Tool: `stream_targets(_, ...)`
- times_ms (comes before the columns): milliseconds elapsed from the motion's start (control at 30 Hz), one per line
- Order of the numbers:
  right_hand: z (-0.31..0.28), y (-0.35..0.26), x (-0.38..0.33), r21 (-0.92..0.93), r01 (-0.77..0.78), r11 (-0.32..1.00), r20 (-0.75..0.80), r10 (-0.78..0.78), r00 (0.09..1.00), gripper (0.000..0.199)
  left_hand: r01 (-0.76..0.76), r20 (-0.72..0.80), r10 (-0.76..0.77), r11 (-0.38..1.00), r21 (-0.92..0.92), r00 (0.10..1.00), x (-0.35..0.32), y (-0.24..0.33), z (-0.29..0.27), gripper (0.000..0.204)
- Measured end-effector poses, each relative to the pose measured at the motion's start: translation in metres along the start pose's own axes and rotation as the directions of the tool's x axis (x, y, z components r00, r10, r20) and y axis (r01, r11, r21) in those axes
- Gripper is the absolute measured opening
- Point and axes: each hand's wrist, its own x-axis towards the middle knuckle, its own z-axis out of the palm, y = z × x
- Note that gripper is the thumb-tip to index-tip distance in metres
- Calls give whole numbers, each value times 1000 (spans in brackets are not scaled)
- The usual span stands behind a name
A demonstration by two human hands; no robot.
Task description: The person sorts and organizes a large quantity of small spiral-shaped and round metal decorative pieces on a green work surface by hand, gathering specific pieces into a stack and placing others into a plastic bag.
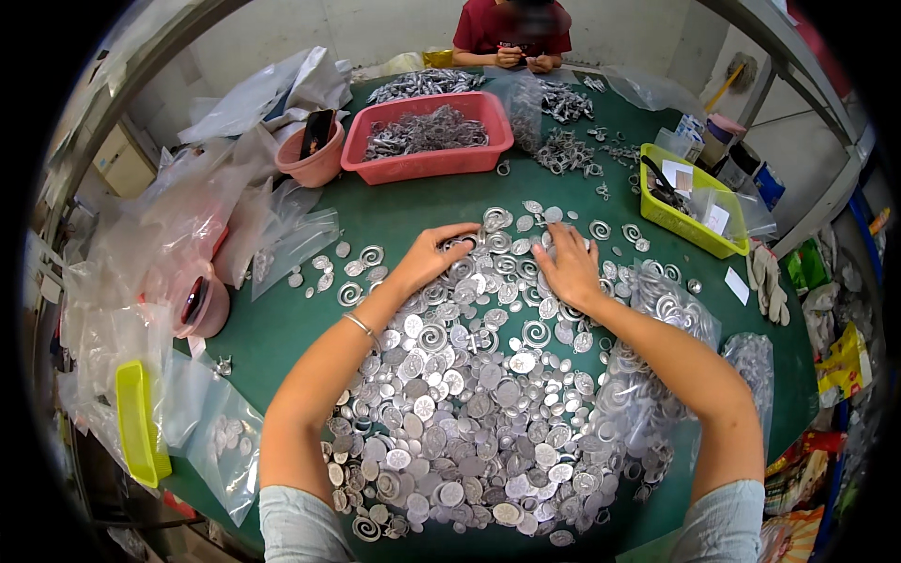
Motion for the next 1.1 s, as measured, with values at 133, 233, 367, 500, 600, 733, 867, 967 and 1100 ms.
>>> stream_targets(133, 1, -21, -20, 301, 83, 950, -66, -67, 996, 59, 118, 48, -113, 985, -122, 992, -16, 20, 11, 45)
stream_targets(233, 1, -36, -34, 443, 67, 894, -100, -25, 995, 53, 7, 106, -15, 997, 75, 994, -27, 29, 17, 52)
stream_targets(367, -4, -56, -61, 409, 176, 895, -174, -113, 978, 46, -23, 104, 18, 999, 41, 994, -53, 36, 32, 53)
stream_targets(500, -16, -83, -94, 564, 152, 812, -59, -144, 988, 40, -65, 113, 50, 988, 137, 992, -77, 58, 37, 44)
stream_targets(600, -18, -93, -119, 577, 155, 802, -35, -165, 986, 38, -204, 193, 146, 925, 322, 970, -91, 78, 45, 46)
stream_targets(733, -20, -87, -136, 593, 97, 799, -133, -21, 991, 32, -212, 186, 164, 938, 275, 969, -116, 110, 59, 44)
stream_targets(867, -14, -58, -90, 293, -63, 954, -272, 146, 951, 41, -173, -123, 256, 870, 461, 959, -110, 78, 54, 38)
stream_targets(967, -6, -36, -63, 93, -92, 991, -86, 100, 991, 42, 131, -226, 82, 607, 784, 971, -98, 47, 58, 43)
stream_targets(1100, 16, -49, -88, 65, 89, 994, -176, -76, 982, 37, 48, -7, -57, 762, 646, 998, -108, 59, 65, 48)
